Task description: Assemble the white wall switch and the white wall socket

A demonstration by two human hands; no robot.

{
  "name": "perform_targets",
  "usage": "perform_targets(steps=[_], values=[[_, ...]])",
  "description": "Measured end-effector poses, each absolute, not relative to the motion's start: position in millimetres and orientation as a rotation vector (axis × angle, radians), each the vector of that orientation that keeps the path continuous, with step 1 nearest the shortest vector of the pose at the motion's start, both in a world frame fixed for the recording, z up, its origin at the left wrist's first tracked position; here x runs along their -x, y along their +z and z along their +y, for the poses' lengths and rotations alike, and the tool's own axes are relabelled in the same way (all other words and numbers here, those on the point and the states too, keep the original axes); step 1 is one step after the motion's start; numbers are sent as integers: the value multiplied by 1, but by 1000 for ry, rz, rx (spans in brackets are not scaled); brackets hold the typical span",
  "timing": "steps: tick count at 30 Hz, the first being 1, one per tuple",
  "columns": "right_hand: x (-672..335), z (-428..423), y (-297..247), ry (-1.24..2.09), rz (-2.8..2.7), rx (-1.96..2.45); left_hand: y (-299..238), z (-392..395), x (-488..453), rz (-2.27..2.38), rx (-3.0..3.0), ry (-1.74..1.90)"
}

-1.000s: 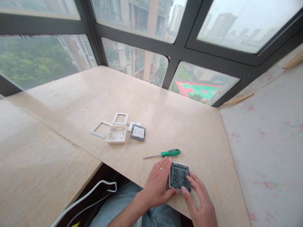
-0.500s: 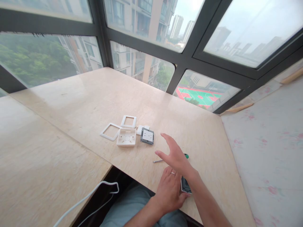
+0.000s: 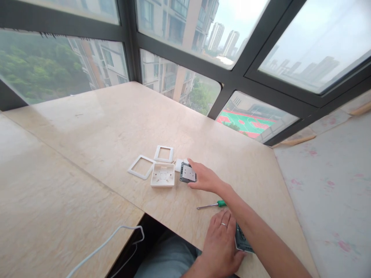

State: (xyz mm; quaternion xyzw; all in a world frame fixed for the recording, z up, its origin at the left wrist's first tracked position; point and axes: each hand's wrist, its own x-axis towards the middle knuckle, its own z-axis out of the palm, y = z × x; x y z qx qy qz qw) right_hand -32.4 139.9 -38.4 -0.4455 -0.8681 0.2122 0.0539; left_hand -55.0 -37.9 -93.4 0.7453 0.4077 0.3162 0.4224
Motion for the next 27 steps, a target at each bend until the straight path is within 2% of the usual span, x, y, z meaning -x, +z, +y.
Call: perform_targets(steps=[6, 12, 27], values=[[32, 177, -26, 475, -2374, 1671, -97, -38, 52, 1005, -1875, 739], [46, 216, -27, 414, -2359, 1859, -108, -41, 48, 1010, -1879, 794], [57, 208, -36, 261, -2440, 1712, -105, -41, 50, 1004, -1871, 776]])
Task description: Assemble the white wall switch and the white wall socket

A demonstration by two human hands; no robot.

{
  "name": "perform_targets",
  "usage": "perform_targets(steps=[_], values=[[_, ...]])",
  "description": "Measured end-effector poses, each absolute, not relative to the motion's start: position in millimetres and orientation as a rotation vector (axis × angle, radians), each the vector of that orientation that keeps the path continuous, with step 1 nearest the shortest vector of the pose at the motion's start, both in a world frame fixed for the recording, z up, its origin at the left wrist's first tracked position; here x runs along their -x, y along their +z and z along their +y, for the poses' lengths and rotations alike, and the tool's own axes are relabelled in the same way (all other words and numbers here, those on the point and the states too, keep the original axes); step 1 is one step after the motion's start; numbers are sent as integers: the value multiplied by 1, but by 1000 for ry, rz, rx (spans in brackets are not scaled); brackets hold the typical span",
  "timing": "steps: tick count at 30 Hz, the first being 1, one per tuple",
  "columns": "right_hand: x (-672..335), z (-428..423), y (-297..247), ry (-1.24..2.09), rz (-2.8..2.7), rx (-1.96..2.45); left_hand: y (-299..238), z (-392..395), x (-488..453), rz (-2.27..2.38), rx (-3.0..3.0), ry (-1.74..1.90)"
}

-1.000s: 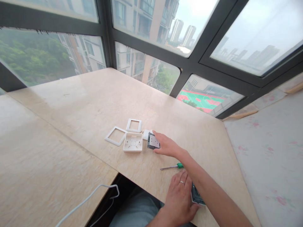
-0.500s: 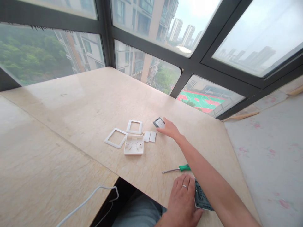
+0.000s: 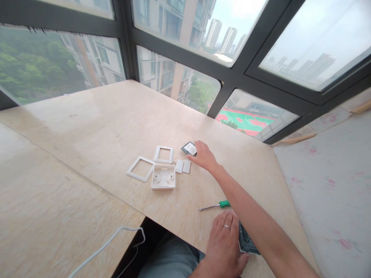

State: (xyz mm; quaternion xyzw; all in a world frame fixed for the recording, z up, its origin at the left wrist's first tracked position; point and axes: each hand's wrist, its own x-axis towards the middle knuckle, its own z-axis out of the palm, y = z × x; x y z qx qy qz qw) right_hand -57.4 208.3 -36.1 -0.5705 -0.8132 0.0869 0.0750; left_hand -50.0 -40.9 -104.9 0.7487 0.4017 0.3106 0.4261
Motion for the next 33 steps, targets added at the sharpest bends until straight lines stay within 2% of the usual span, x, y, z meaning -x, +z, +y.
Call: perform_targets(steps=[6, 11, 22, 33], values=[[51, 170, -37, 241, -2531, 1525, -97, -39, 54, 987, -1864, 754], [49, 152, -41, 358, -2627, 1477, -87, -38, 58, 1000, -1859, 761], [63, 165, -48, 689, -2559, 1762, -85, -38, 57, 1028, -1879, 800], [42, 149, -39, 830, -2304, 1779, -84, -36, 59, 1022, -1917, 758]])
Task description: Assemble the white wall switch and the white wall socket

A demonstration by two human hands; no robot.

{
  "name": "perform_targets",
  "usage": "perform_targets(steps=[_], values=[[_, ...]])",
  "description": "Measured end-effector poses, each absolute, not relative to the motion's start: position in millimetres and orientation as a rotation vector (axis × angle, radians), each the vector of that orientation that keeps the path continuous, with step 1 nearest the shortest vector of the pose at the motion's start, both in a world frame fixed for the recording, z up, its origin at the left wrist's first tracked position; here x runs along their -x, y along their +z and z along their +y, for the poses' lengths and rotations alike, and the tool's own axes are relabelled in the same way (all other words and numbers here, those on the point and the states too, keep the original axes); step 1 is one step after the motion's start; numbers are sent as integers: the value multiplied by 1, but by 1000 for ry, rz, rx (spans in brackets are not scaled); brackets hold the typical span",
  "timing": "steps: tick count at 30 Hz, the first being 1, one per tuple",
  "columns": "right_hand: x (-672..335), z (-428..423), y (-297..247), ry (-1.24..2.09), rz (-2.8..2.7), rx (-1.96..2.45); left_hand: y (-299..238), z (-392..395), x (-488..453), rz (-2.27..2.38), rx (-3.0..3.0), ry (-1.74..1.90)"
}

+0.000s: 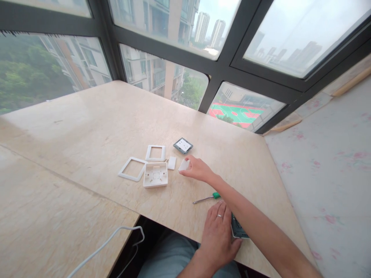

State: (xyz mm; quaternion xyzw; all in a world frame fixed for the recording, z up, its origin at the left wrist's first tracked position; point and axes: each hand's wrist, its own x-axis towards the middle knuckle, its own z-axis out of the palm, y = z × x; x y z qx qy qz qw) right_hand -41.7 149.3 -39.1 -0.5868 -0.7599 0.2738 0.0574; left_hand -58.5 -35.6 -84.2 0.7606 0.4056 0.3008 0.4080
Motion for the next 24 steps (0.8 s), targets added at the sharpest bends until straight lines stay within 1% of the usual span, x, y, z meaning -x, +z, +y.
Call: perform_targets(steps=[4, 6, 11, 13, 17, 24], values=[[21, 132, -30, 816, -2173, 1740, -88, -35, 57, 1036, -1946, 755], [6, 122, -27, 874, -2043, 1684, -91, -36, 57, 1050, -1966, 737], [-37, 89, -16, 1355, -1432, 1427, -99, -39, 55, 1083, -2028, 749], [-56, 71, -9, 1441, -1281, 1330, -102, -39, 54, 1091, -2045, 785], [-88, 30, -1, 1470, -1077, 1150, -106, -39, 55, 1084, -2066, 883], [-124, -31, -9, 1388, -823, 1177, -115, -38, 58, 1092, -2057, 968]])
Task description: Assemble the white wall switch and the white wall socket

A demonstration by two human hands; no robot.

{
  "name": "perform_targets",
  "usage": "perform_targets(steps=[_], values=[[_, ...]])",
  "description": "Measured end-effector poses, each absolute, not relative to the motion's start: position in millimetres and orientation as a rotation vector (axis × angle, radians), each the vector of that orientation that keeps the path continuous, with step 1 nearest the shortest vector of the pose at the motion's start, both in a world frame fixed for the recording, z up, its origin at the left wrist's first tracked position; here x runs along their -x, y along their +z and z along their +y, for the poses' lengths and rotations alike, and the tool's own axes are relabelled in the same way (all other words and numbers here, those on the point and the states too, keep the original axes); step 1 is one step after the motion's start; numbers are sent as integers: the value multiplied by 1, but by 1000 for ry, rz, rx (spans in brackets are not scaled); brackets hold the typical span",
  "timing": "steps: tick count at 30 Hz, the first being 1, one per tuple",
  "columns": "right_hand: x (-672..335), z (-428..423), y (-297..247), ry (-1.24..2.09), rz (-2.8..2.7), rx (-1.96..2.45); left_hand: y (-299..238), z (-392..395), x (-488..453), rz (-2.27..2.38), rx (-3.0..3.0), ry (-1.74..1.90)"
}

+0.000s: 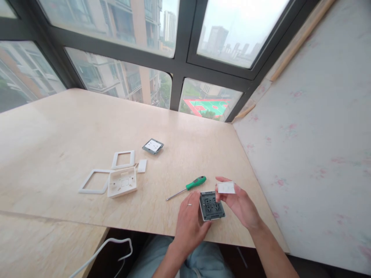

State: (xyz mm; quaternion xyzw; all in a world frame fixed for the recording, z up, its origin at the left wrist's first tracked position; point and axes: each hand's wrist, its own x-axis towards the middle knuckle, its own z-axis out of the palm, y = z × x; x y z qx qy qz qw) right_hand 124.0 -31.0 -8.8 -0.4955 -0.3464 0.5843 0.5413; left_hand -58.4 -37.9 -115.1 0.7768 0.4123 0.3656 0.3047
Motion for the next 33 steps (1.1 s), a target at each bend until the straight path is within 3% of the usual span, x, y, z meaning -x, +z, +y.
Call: perform_targets(steps=[9, 18, 27, 30, 33], values=[[-130, -57, -16, 1468, -415, 1124, -108, -36, 65, 1096, -2088, 909], [-117, -74, -24, 1523, -579, 1219, -75, -38, 60, 841, -2005, 1275], [-110, -90, -20, 1410, -974, 1376, -42, -41, 32, 738, -1738, 1343], [-115, -96, -18, 1204, -1191, 1488, -36, -47, 36, 910, -1482, 1229], [-121, -104, -16, 756, -1429, 1568, -32, -54, 39, 999, -1191, 1105]])
